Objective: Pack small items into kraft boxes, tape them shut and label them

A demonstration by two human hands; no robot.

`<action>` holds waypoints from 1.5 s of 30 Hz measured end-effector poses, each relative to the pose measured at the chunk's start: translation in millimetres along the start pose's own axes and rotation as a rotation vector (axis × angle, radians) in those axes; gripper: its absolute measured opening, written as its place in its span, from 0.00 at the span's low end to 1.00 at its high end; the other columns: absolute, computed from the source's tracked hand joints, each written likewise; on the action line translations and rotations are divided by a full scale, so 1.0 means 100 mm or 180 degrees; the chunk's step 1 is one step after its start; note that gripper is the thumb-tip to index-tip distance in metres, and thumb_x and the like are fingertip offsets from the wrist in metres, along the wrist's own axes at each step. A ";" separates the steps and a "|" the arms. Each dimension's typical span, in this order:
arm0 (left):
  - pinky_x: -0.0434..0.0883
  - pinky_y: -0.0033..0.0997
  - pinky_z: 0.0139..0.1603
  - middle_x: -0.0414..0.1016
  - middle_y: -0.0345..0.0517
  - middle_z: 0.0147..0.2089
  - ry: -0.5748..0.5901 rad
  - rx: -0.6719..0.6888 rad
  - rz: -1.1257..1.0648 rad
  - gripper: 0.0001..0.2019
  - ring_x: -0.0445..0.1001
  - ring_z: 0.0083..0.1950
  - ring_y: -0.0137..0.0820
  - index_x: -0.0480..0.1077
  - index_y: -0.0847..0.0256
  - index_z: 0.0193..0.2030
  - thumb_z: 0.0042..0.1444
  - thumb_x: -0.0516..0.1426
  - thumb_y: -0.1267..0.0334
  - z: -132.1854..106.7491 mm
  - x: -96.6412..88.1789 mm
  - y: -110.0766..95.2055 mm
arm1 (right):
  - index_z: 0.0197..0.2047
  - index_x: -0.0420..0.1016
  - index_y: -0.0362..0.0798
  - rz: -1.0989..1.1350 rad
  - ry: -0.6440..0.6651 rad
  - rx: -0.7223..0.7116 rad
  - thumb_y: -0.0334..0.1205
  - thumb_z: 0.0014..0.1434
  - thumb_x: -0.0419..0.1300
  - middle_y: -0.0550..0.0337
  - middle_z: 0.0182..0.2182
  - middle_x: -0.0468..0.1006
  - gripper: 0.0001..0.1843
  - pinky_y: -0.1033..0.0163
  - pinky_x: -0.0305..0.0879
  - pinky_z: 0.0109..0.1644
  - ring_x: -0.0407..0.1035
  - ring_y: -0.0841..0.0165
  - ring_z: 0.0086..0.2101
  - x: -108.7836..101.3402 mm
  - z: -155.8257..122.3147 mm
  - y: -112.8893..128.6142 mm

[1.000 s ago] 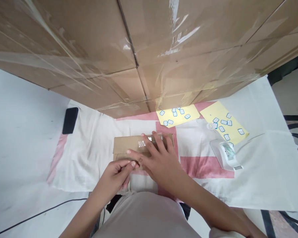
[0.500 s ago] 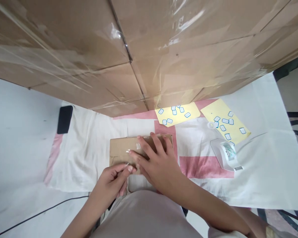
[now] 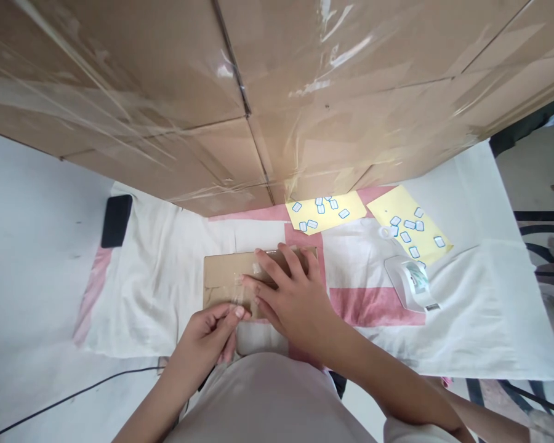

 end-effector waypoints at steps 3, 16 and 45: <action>0.53 0.26 0.21 0.64 0.36 0.12 -0.0005 -0.0013 0.0043 0.28 0.55 0.16 0.24 0.67 0.59 0.26 0.52 0.56 0.32 -0.04 -0.01 0.06 | 0.62 0.74 0.66 0.0005 0.0023 0.0005 0.44 0.67 0.58 0.60 0.67 0.67 0.21 0.35 0.50 0.62 0.56 0.47 0.61 0.00 0.00 0.00; 0.56 0.27 0.22 0.66 0.37 0.14 -0.0067 -0.0025 -0.0097 0.28 0.57 0.17 0.26 0.73 0.60 0.32 0.53 0.57 0.32 -0.13 0.02 0.19 | 0.61 0.75 0.66 -0.0030 0.0027 0.0015 0.44 0.68 0.57 0.59 0.67 0.67 0.20 0.36 0.50 0.62 0.57 0.48 0.61 0.01 0.01 0.01; 0.64 0.26 0.30 0.70 0.38 0.21 -0.0247 0.1231 0.0349 0.20 0.66 0.24 0.26 0.72 0.60 0.26 0.66 0.53 0.51 0.17 0.10 0.66 | 0.61 0.75 0.66 -0.0164 -0.0071 -0.0019 0.43 0.68 0.58 0.59 0.67 0.66 0.20 0.38 0.50 0.62 0.57 0.48 0.61 0.01 0.00 0.03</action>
Point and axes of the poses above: each hand's wrist, its own z-axis towards the middle knuckle, its own x-axis out of the palm, y = z × x, the point moved 4 cm from there along z, towards the middle knuckle
